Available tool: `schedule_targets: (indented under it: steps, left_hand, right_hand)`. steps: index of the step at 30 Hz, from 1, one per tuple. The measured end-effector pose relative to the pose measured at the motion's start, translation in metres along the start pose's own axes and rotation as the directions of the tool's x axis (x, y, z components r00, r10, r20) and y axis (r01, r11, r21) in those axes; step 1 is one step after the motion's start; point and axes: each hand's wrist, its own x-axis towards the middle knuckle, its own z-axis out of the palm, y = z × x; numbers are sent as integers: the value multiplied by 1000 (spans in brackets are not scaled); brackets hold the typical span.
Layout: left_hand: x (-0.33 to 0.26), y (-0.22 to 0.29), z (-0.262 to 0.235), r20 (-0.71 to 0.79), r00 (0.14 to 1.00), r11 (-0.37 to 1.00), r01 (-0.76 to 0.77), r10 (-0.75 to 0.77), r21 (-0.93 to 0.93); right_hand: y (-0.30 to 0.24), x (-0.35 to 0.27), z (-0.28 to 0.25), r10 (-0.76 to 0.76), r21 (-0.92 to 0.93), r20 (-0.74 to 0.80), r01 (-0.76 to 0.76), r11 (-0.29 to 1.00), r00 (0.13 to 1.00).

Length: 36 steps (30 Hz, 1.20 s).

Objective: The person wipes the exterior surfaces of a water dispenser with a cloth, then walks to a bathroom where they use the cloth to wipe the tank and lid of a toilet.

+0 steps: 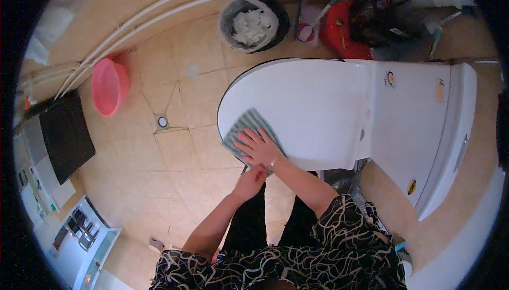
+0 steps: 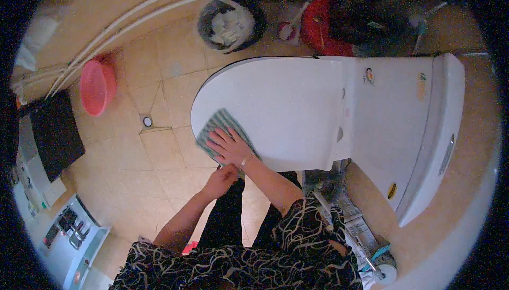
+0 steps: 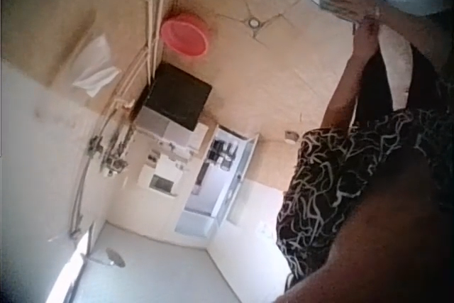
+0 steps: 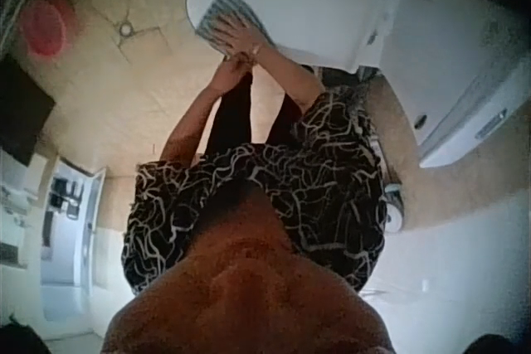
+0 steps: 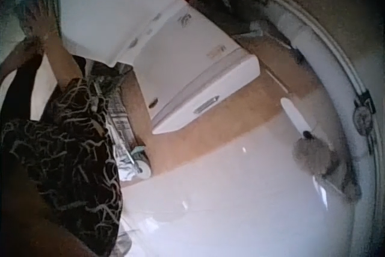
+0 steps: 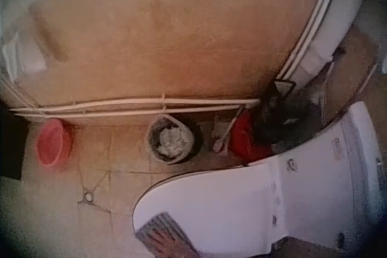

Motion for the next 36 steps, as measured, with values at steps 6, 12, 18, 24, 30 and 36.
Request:
schedule_targets:
  steps: [6, 12, 18, 24, 30, 36]
  left_hand:
    - [-4, -23, -16, -122, 991, 977, 73, -49, 200]
    - [31, 3, 19, -40, 998, 965, -29, 41, 259]
    - [33, 35, 62, 33, 999, 964, 0, -9, 264]
    - [39, 49, 84, 123, 992, 937, -47, 4, 347]
    - [48, 54, 86, 35, 995, 933, -101, 95, 345]
    - [35, 38, 95, 52, 998, 947, 9, -27, 320]
  right_hand:
    - [56, -19, -54, 205, -98, 164, -191, 977, 965]
    - [207, -15, -135, 653, -296, -231, -692, 659, 721]
    - [148, -137, -106, 595, -194, -311, -662, 724, 741]
    - [175, -154, -135, 729, -27, -365, -789, 614, 580]
    - [286, -117, -164, 576, -234, -319, -651, 722, 753]
    - [223, -175, -125, 887, 372, -89, -811, 451, 452]
